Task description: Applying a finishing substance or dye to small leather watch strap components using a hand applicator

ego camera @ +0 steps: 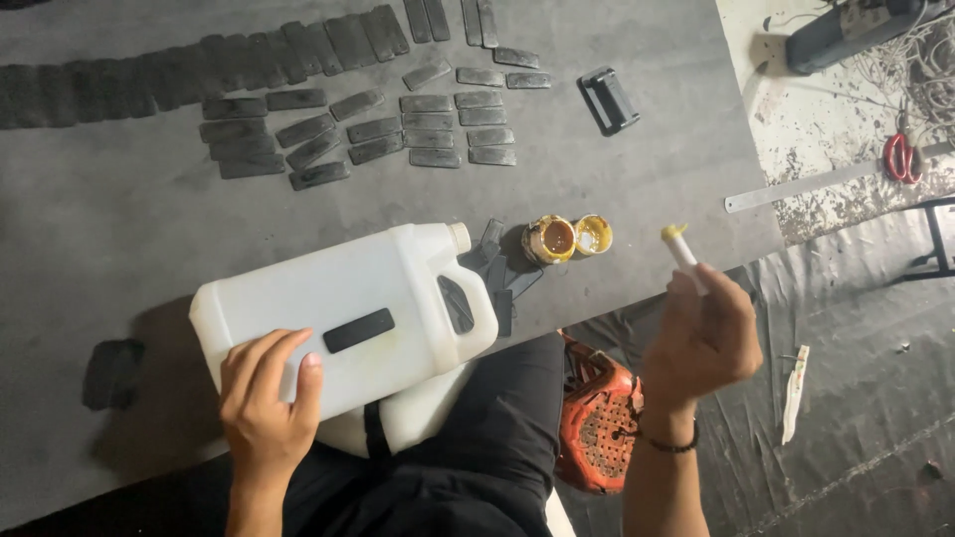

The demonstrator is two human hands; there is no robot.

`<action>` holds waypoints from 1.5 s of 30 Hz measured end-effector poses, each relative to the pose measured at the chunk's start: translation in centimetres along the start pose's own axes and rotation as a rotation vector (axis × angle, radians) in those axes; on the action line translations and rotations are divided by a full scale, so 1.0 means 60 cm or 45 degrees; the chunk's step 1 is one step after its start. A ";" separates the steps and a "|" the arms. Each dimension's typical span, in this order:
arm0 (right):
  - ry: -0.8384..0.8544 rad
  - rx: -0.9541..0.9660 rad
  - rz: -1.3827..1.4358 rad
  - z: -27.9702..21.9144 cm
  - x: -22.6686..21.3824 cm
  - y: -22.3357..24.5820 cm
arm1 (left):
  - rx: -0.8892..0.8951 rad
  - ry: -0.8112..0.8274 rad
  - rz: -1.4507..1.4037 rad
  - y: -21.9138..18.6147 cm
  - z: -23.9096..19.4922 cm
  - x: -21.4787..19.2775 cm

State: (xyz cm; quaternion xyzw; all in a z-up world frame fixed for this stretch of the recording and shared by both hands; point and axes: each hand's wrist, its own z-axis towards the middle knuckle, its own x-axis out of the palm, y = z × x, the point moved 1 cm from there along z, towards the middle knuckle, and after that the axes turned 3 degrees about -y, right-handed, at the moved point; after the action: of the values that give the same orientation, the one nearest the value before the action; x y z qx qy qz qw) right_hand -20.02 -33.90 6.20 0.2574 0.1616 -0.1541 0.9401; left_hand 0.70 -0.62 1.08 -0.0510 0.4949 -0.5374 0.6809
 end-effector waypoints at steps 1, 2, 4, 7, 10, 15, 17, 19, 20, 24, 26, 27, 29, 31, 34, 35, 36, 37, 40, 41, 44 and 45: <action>-0.005 -0.005 0.008 -0.010 0.011 -0.018 | 0.002 -0.009 0.003 0.000 -0.001 -0.001; 0.081 -0.129 -0.053 -0.019 0.022 -0.034 | 0.005 0.005 -0.007 0.000 -0.002 -0.003; 0.151 -0.265 -0.101 -0.029 0.049 -0.043 | 0.017 -0.003 -0.014 0.001 0.003 -0.002; 0.481 -0.106 -0.044 -0.052 0.066 -0.030 | 0.036 -0.019 -0.025 0.001 0.004 -0.001; 0.628 0.092 -0.052 -0.063 0.065 -0.009 | 0.031 -0.047 -0.029 0.004 0.002 -0.003; 0.543 1.083 0.433 -0.047 0.054 0.080 | 0.035 -0.005 -0.033 0.008 0.000 0.000; 0.525 1.169 0.747 -0.074 0.062 0.100 | 0.037 0.016 -0.015 0.005 0.005 -0.003; 0.494 1.255 1.048 -0.099 0.068 0.134 | 0.041 0.040 -0.010 0.005 0.005 -0.006; 0.543 1.265 1.030 -0.110 0.070 0.156 | 0.041 0.061 -0.015 0.006 0.003 -0.006; 0.748 1.178 1.082 -0.136 0.082 0.241 | 0.054 0.062 -0.003 0.004 -0.001 -0.007; 0.770 1.203 1.046 -0.154 0.092 0.260 | 0.058 0.076 -0.016 0.007 -0.002 -0.008; 0.786 1.224 1.024 -0.163 0.098 0.270 | 0.070 0.084 -0.020 0.008 -0.002 -0.010; 0.817 1.253 0.965 -0.158 0.099 0.292 | 0.067 0.098 -0.040 0.008 0.000 -0.014; 0.848 1.284 0.903 -0.172 0.105 0.294 | 0.063 0.116 -0.062 0.014 -0.002 -0.009; 0.652 1.149 1.095 -0.195 0.110 0.280 | 0.062 0.050 -0.079 0.024 -0.010 0.004; 0.693 0.999 0.943 -0.189 0.108 0.286 | 0.077 0.047 -0.081 0.026 -0.011 0.005; 0.730 0.848 0.791 -0.184 0.107 0.291 | 0.092 0.043 -0.084 0.028 -0.011 0.007; 0.736 0.849 0.785 -0.185 0.108 0.294 | 0.085 0.045 -0.088 0.030 -0.013 0.010; 0.785 0.453 0.542 -0.192 0.115 0.302 | 0.073 0.056 -0.089 0.034 -0.019 0.017; 0.764 0.208 0.461 -0.196 0.119 0.306 | 0.064 0.054 -0.075 0.033 -0.019 0.017; 0.696 -0.139 0.284 -0.203 0.125 0.299 | 0.050 0.051 -0.057 0.032 -0.017 0.017; 0.650 -0.238 0.192 -0.207 0.126 0.294 | 0.047 0.050 -0.050 0.032 -0.018 0.017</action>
State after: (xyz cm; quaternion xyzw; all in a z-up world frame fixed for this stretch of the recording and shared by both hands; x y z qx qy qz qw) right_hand -9.43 -14.36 0.87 0.2113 0.3872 0.0016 0.8974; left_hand 1.15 -0.12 -1.24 -0.0374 0.4972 -0.5605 0.6613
